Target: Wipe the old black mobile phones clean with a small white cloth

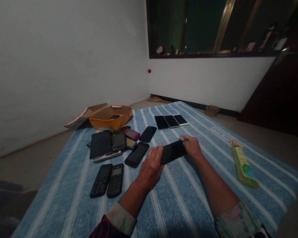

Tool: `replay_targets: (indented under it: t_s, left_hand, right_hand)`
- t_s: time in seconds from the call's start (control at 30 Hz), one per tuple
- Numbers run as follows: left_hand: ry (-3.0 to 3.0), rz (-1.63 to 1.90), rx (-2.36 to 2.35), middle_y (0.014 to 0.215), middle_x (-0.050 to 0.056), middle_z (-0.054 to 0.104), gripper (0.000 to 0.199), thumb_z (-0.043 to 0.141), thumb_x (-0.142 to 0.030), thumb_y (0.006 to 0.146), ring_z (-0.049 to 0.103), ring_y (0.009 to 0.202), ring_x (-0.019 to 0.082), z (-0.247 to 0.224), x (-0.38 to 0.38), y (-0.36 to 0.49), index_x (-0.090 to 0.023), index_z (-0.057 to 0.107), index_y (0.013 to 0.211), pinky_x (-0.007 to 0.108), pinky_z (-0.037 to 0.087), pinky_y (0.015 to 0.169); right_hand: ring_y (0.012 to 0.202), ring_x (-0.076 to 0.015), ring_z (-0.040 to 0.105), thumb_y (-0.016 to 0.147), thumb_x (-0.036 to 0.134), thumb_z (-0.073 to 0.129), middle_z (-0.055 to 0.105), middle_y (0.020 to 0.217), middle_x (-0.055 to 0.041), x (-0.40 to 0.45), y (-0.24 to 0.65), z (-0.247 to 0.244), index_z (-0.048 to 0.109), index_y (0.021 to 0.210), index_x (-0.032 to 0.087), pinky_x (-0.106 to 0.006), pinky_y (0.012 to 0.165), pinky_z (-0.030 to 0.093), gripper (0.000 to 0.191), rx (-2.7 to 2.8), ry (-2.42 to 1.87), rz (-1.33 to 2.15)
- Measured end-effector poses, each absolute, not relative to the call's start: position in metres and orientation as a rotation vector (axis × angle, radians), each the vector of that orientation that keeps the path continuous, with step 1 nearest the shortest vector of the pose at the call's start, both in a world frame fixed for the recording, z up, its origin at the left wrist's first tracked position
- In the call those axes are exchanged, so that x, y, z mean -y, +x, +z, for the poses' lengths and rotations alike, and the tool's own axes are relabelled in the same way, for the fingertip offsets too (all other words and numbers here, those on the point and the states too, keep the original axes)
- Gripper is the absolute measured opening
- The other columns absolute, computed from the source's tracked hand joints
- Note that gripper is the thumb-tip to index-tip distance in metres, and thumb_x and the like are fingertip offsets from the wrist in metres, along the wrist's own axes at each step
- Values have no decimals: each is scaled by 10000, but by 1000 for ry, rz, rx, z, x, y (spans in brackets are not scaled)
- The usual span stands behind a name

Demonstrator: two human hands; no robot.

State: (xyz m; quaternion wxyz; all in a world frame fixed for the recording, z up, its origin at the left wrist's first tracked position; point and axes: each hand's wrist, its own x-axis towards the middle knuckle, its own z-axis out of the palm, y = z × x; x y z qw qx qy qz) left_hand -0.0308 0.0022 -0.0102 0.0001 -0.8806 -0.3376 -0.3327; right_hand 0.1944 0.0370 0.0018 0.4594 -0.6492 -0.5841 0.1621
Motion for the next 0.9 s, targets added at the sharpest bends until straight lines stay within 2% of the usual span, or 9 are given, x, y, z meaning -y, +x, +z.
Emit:
replay_targets:
  t_s: [0.13, 0.33, 0.57, 0.8, 0.9]
  left_hand:
    - [-2784, -1019, 1076, 1333, 185, 469, 741, 523, -58, 787, 430, 1249, 333, -9, -2, -32, -148, 208, 1452, 519, 462, 1009]
    - [-2816, -996, 1127, 1351, 182, 453, 767, 560, -63, 765, 421, 1261, 332, -12, -4, -34, -157, 212, 1443, 524, 436, 1036]
    - [-2829, -1004, 1227, 1370, 177, 447, 775, 613, -106, 758, 413, 1280, 336, -17, -6, -37, -161, 240, 1435, 533, 420, 1048]
    - [-2867, -1001, 1329, 1324, 167, 505, 748, 655, -153, 751, 468, 1225, 320, -17, -10, -40, -157, 293, 1406, 520, 444, 1015]
    - [-2852, -1024, 1372, 1294, 145, 540, 766, 668, -169, 736, 514, 1170, 307, -18, -10, -39, -179, 301, 1408, 514, 468, 981]
  right_hand:
    - [713, -190, 590, 600, 141, 374, 629, 664, -6, -36, 197, 0, 709, 742, 176, -255, 647, 381, 366, 1403, -1610, 455]
    - [718, -174, 589, 661, 129, 411, 661, 710, -28, -35, 200, -1, 718, 786, 179, -237, 601, 345, 334, 1454, -1787, 442]
    - [713, -168, 585, 708, 134, 479, 676, 713, -57, -31, 199, 4, 722, 720, 188, -242, 601, 322, 249, 1556, -1968, 386]
    - [733, -161, 586, 753, 141, 509, 673, 726, -43, -24, 199, 8, 725, 750, 202, -233, 588, 304, 224, 1598, -2047, 372]
    - [755, -162, 573, 780, 105, 458, 672, 787, -51, -22, 196, 9, 728, 842, 206, -242, 612, 311, 296, 1644, -2035, 236]
